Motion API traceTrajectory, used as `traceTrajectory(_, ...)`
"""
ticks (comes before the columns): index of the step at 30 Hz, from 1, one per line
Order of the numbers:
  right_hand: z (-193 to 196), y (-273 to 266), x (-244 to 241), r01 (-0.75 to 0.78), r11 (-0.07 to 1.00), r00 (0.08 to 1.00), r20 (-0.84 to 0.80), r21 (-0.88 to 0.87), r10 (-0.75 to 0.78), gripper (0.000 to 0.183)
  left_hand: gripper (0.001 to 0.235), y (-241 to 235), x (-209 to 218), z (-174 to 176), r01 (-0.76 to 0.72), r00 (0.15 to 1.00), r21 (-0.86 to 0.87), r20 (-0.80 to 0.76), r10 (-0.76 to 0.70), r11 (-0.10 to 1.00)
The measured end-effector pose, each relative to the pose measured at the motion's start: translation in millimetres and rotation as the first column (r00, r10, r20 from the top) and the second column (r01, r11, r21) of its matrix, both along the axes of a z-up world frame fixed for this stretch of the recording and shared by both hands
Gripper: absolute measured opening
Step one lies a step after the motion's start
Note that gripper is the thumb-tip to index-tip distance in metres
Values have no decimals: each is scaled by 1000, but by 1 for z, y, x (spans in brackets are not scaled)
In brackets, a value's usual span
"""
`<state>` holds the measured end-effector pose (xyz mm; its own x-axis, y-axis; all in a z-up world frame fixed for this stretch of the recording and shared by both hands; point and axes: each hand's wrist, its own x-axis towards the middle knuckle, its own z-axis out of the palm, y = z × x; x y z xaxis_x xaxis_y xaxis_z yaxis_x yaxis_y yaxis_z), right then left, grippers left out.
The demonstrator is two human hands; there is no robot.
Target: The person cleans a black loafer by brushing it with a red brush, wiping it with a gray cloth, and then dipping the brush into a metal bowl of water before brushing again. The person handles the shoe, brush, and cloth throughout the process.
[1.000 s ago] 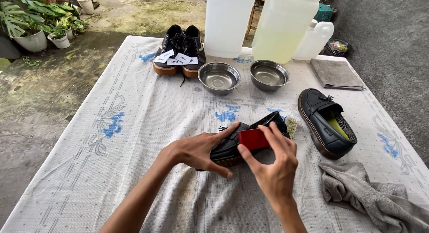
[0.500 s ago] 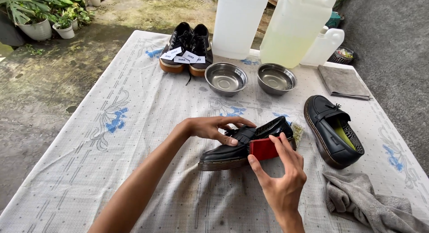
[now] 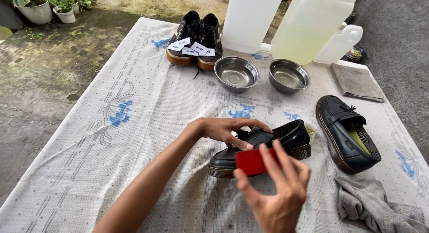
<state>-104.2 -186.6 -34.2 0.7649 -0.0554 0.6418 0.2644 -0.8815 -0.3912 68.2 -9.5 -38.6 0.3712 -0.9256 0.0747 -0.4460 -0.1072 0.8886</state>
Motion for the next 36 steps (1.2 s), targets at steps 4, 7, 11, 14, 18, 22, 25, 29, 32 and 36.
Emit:
traceTrajectory(4,3,27,-15,-110,982,974,179,-154,137,66,71,-3,0,0,19,993,3,117,-20,1000)
traceTrajectory(7,5,16,-6,-38,986,978,195,-162,70,74,65,-2,3,-5,25,987,-35,158,-20,999)
traceTrajectory(11,6,20,-6,90,983,987,145,-162,-67,65,70,-5,7,-15,7,988,-22,152,-4,1000)
traceTrajectory(14,6,49,-11,-7,982,984,172,-191,41,65,68,-3,4,-8,21,983,-48,184,-11,999)
traceTrajectory(18,9,40,-8,32,978,991,134,-206,-4,73,66,-2,3,-13,7,996,-46,87,-3,999)
traceTrajectory(22,20,29,-5,86,987,975,213,-137,-55,55,68,-2,7,-17,-23,998,-31,55,25,999)
traceTrajectory(25,14,49,-10,109,977,986,143,-182,-83,72,72,-6,11,-24,8,979,-42,201,1,999)
traceTrajectory(29,5,58,-8,-45,985,990,123,-168,66,64,68,-8,8,-18,2,981,-20,194,2,1000)
traceTrajectory(32,14,37,-6,29,986,993,117,-162,-10,68,68,-10,12,-26,17,977,-22,214,-12,1000)
traceTrajectory(36,20,30,-10,143,975,980,163,-169,-115,68,67,-10,9,-25,5,979,-15,202,-2,1000)
